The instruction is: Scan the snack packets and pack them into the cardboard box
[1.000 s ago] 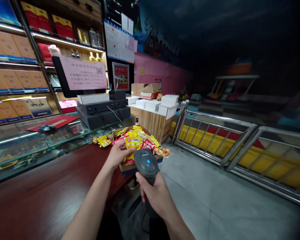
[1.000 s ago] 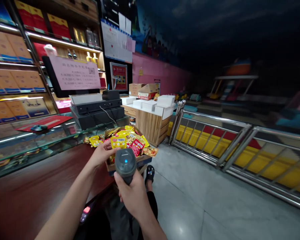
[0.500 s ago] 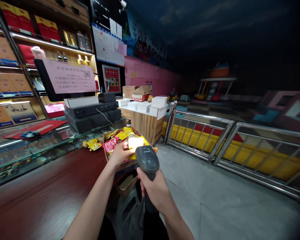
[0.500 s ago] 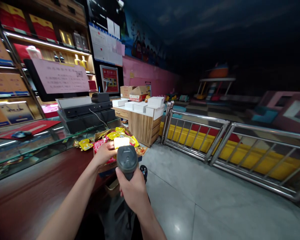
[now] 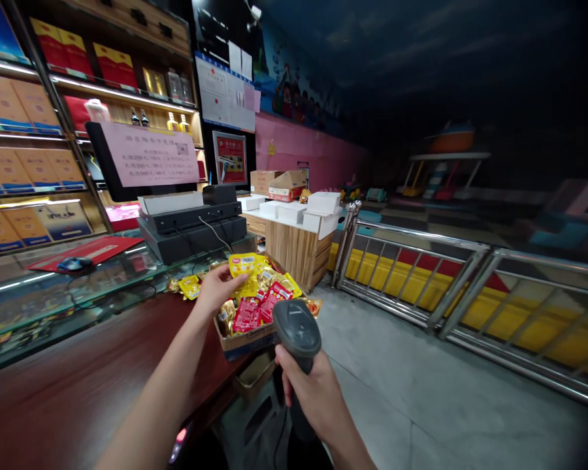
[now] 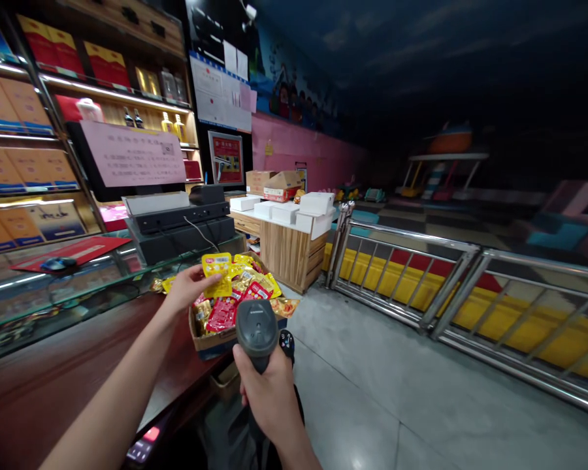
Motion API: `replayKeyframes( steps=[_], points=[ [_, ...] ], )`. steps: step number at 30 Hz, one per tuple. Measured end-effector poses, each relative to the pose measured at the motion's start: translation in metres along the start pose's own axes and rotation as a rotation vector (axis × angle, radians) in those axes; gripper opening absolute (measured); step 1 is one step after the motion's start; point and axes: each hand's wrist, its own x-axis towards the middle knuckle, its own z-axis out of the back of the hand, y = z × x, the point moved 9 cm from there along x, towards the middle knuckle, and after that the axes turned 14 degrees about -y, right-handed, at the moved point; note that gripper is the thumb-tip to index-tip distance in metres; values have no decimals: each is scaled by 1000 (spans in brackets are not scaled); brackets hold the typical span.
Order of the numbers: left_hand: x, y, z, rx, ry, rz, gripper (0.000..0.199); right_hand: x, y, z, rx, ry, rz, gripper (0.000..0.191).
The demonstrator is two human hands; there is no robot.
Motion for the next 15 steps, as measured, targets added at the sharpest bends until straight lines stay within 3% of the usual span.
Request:
replayKeyframes(
  steps=[3,6,12,15],
  points=[
    [35,1,8,148,-27,-46,57,9,-8,-1,10,14,-15,52],
    [56,5,1,279,-21,-97,53,17,-13,0,-26,9,-3,53],
    [66,20,-25,461,39,-135,44,25,-17,-1,-71,5,16,54],
    [69,17,-18,595,-47,-249,44,27,-22,-4,-61,-7,-8,55]
  ],
)
